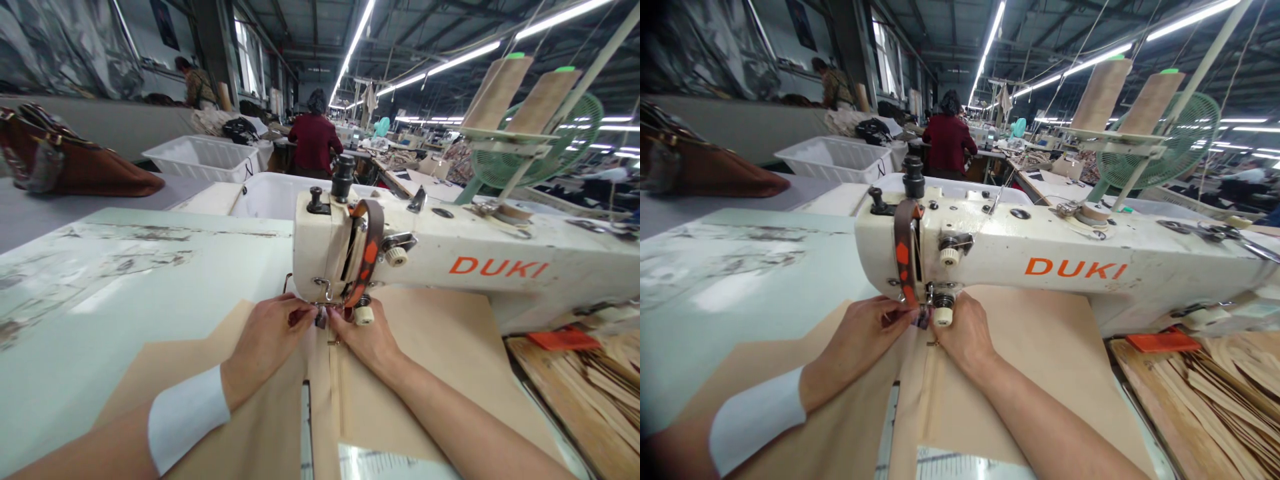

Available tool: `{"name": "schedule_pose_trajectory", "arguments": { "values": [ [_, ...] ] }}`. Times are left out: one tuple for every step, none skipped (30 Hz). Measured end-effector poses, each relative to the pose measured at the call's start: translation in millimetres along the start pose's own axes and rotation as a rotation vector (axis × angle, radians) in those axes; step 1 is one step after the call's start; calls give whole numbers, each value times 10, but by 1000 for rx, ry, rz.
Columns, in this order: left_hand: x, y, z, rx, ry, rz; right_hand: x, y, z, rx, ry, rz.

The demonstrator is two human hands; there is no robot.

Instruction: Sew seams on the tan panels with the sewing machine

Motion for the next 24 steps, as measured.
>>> {"name": "schedule_pose_trajectory", "arguments": {
  "values": [
    [1, -5, 3, 3, -2, 2, -1, -9, -3, 1, -3, 1],
    [2, -8, 6, 6, -3, 3, -1, -17, -5, 2, -4, 3],
    [3, -10, 8, 11, -6, 3, -1, -24, -8, 5, -5, 7],
    [4, -10, 9, 15, -8, 1, -1, -28, -9, 8, -6, 11],
    [4, -9, 9, 19, -12, -2, -1, -31, -10, 10, -6, 14],
    [3, -8, 8, 23, -14, -7, 0, -32, -9, 12, -7, 15],
    [1, -6, 5, 28, -16, -11, 1, -29, -9, 13, -6, 16],
    [-2, -5, 3, 32, -17, -16, 3, -25, -7, 15, -4, 16],
    [-7, -5, 0, 38, -19, -19, 5, -18, -4, 17, -2, 15],
    [-11, -6, -4, 46, -21, -21, 9, -9, -1, 19, 2, 15],
    [-15, -8, -7, 55, -22, -23, 13, 2, 4, 21, 6, 14],
    [-18, -11, -10, 64, -24, -24, 16, 11, 11, 22, 11, 13],
    [-19, -15, -13, 74, -25, -24, 20, 21, 18, 24, 16, 11],
    [-18, -19, -15, 84, -25, -24, 23, 28, 25, 27, 23, 10],
    [-16, -22, -18, 93, -24, -23, 26, 34, 30, 32, 30, 10],
    [-13, -25, -19, 99, -23, -22, 28, 38, 35, 40, 40, 12],
    [-10, -26, -20, 104, -20, -22, 29, 40, 37, 49, 50, 15],
    [-7, -25, -21, 105, -16, -22, 30, 40, 39, 57, 59, 17],
    [-5, -23, -21, 105, -11, -23, 29, 38, 41, 63, 65, 19],
    [-4, -20, -21, 103, -6, -23, 29, 34, 41, 67, 69, 20],
    [-4, -15, -20, 100, -3, -22, 29, 31, 42, 71, 71, 20],
    [-4, -10, -20, 96, 0, -21, 29, 28, 41, 75, 71, 20],
    [-5, -5, -21, 93, 2, -19, 30, 27, 41, 81, 72, 21],
    [-5, -1, -22, 89, 5, -17, 33, 28, 39, 89, 73, 23]
  ]
}}
Point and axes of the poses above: each hand's wrist, its own x-axis towards the middle knuckle, its own z-axis out of the back of the hand, y = z × x, the point moved 5 cm from there along x, towards the middle knuckle, and after that the axes turned 15 degrees about z, right-handed, at the moved point
